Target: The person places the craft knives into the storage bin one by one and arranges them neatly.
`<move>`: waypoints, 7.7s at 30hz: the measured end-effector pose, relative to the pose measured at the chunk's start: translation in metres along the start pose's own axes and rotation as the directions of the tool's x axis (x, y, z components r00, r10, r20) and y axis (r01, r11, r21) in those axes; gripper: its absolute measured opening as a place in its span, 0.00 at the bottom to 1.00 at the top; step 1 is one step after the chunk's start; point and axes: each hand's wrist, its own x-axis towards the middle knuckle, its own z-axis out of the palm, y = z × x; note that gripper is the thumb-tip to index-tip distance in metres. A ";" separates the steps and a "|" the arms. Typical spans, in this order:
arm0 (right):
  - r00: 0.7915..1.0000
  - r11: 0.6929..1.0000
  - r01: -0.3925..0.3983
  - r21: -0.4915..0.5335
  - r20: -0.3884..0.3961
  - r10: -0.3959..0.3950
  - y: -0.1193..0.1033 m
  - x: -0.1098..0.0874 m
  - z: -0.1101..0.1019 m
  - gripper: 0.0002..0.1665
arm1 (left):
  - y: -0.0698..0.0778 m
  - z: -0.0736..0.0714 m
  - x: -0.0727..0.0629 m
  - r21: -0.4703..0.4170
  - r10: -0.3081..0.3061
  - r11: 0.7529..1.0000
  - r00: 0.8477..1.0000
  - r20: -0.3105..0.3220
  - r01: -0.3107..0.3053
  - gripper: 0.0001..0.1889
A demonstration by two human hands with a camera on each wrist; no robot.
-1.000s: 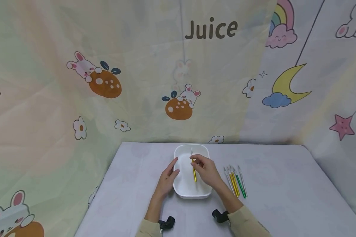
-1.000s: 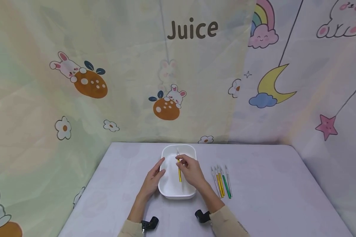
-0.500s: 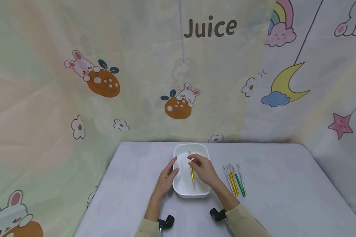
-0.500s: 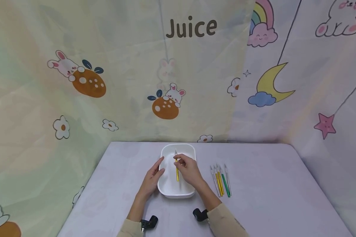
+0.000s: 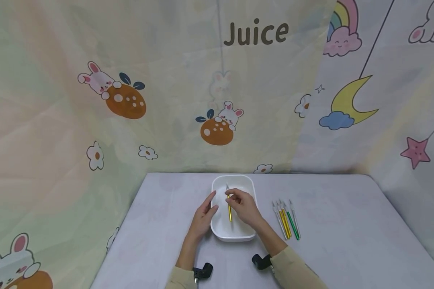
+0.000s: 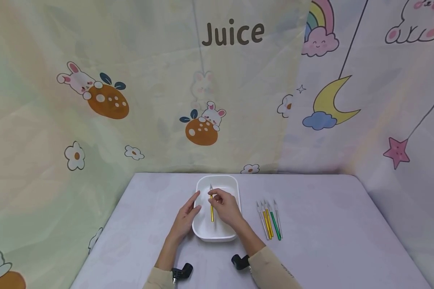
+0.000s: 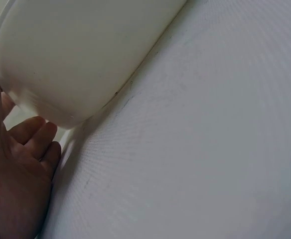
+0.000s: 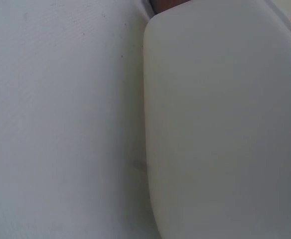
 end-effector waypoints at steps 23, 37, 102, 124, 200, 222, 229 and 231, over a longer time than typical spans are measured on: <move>0.998 0.977 0.054 -0.205 0.038 -0.047 0.003 -0.002 0.006 0.13 | -0.001 0.001 -0.004 0.018 0.015 1.000 1.000 -0.013 -0.015 0.28; 0.993 0.965 0.012 -0.263 0.119 0.020 0.002 -0.001 0.006 0.16 | -0.003 0.001 -0.001 0.026 0.033 0.999 0.999 -0.007 -0.032 0.28; 0.958 0.850 0.079 -0.521 0.277 0.081 0.003 -0.008 0.019 0.20 | -0.002 0.000 -0.002 0.005 0.052 0.999 0.998 -0.020 -0.052 0.30; 0.969 0.822 0.097 -0.561 0.241 0.051 0.005 -0.009 0.020 0.23 | -0.004 0.001 -0.003 0.036 0.035 0.999 0.999 -0.032 -0.034 0.29; 0.954 0.930 -0.040 -0.366 -0.292 -0.074 0.031 -0.030 -0.098 0.26 | -0.004 0.003 -0.004 0.055 0.030 0.998 0.999 -0.037 -0.028 0.30; 0.977 0.900 -0.175 -0.399 -0.185 0.108 0.039 -0.036 -0.114 0.30 | -0.004 0.003 -0.002 0.053 0.016 0.999 0.999 -0.039 -0.014 0.29; 0.977 0.887 -0.205 -0.414 -0.148 0.157 0.043 -0.037 -0.117 0.29 | -0.001 0.002 -0.002 0.067 0.007 0.998 0.999 -0.036 -0.005 0.30; 0.977 0.886 -0.210 -0.413 -0.129 0.171 0.044 -0.038 -0.120 0.29 | -0.001 0.001 -0.002 0.066 0.009 0.998 0.999 -0.035 -0.007 0.30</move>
